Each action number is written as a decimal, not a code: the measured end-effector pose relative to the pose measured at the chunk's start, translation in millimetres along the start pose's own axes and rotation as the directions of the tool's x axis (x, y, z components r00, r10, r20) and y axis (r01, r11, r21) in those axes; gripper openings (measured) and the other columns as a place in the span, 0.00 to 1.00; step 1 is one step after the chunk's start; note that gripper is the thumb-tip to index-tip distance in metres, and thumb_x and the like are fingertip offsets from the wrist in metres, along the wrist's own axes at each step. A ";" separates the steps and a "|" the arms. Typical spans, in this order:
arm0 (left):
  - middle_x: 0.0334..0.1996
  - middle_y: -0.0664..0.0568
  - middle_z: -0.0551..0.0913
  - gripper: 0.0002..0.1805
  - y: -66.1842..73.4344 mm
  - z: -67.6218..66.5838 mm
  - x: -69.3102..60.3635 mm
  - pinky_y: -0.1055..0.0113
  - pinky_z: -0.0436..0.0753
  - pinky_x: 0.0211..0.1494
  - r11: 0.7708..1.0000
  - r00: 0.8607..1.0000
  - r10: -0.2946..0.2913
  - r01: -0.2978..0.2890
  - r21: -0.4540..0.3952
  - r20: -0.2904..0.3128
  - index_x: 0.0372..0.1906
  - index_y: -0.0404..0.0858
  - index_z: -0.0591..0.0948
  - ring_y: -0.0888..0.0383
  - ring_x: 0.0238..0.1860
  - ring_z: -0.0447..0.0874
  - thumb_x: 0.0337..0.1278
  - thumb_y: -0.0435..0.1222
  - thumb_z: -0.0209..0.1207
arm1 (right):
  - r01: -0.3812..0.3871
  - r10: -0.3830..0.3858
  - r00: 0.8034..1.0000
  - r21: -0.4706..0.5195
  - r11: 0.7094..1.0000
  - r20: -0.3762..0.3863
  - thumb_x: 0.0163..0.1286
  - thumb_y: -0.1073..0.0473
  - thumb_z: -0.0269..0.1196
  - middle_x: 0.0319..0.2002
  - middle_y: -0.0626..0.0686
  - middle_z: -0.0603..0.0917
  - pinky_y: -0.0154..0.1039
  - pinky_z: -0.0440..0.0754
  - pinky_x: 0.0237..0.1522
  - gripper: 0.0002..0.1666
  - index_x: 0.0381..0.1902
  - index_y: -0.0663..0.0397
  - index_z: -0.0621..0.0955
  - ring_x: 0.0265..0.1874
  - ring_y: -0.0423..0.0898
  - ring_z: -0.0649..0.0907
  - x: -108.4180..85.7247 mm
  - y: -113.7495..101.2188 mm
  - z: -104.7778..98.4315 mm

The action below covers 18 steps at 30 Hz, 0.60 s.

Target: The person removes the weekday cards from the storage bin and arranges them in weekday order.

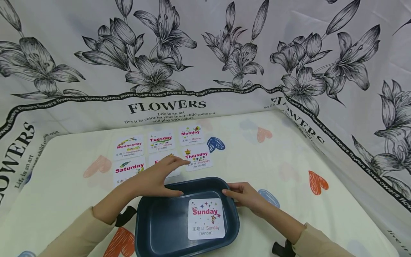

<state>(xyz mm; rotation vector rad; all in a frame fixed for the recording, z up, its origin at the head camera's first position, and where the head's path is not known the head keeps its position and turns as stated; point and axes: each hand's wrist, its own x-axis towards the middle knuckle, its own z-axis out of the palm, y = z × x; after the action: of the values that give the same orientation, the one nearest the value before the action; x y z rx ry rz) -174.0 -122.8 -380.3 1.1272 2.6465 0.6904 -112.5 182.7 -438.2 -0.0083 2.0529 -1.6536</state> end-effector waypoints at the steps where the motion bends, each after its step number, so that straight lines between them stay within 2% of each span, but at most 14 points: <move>1: 0.59 0.53 0.69 0.46 2.3 1.2 0.6 0.51 0.74 0.55 1.000 1.000 0.014 -0.014 0.003 0.004 0.66 0.50 0.65 0.54 0.57 0.68 0.38 0.57 0.67 | 0.000 0.000 1.000 0.001 1.000 0.001 0.62 0.49 0.62 0.49 0.61 0.81 0.48 0.81 0.42 0.32 0.57 0.65 0.74 0.47 0.53 0.82 -0.1 -0.1 0.0; 5: 0.56 0.54 0.72 0.42 12.6 4.3 1.0 0.55 0.76 0.53 0.998 0.998 0.051 -0.052 0.025 0.030 0.64 0.48 0.68 0.57 0.54 0.72 0.40 0.55 0.67 | 0.001 -0.001 1.000 -0.001 1.000 0.003 0.62 0.49 0.62 0.49 0.61 0.81 0.47 0.81 0.42 0.32 0.57 0.65 0.74 0.46 0.52 0.82 -0.4 -0.5 -0.3; 9: 0.52 0.56 0.74 0.38 24.3 6.7 1.7 0.61 0.78 0.50 0.995 0.993 0.082 -0.086 0.043 0.088 0.61 0.48 0.70 0.60 0.49 0.73 0.40 0.53 0.67 | 0.008 -0.008 1.000 0.004 1.000 0.002 0.62 0.50 0.62 0.48 0.61 0.81 0.47 0.81 0.42 0.31 0.57 0.65 0.74 0.46 0.53 0.83 -0.7 -0.2 -0.4; 14: 0.50 0.56 0.74 0.38 40.6 11.5 6.5 0.64 0.77 0.51 0.987 0.975 0.139 -0.150 0.053 0.172 0.60 0.47 0.71 0.63 0.47 0.72 0.40 0.53 0.67 | 0.011 -0.011 1.000 0.011 1.000 0.016 0.63 0.50 0.61 0.49 0.61 0.81 0.48 0.80 0.43 0.31 0.58 0.65 0.73 0.46 0.53 0.82 -1.7 -0.7 -0.4; 18: 0.50 0.56 0.74 0.39 50.3 17.0 13.5 0.67 0.77 0.49 0.983 0.963 0.156 -0.174 0.065 0.218 0.61 0.48 0.71 0.63 0.46 0.71 0.40 0.55 0.66 | 0.012 -0.013 1.000 0.018 1.000 0.028 0.64 0.49 0.61 0.49 0.61 0.81 0.48 0.80 0.44 0.31 0.58 0.65 0.73 0.46 0.52 0.82 -2.5 -0.6 -0.8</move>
<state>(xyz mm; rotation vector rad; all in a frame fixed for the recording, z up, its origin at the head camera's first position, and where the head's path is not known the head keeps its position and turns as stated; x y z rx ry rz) -145.7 -76.8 -370.6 1.3744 2.4423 0.4595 -110.8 184.1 -436.6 -0.0384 2.0211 -1.6696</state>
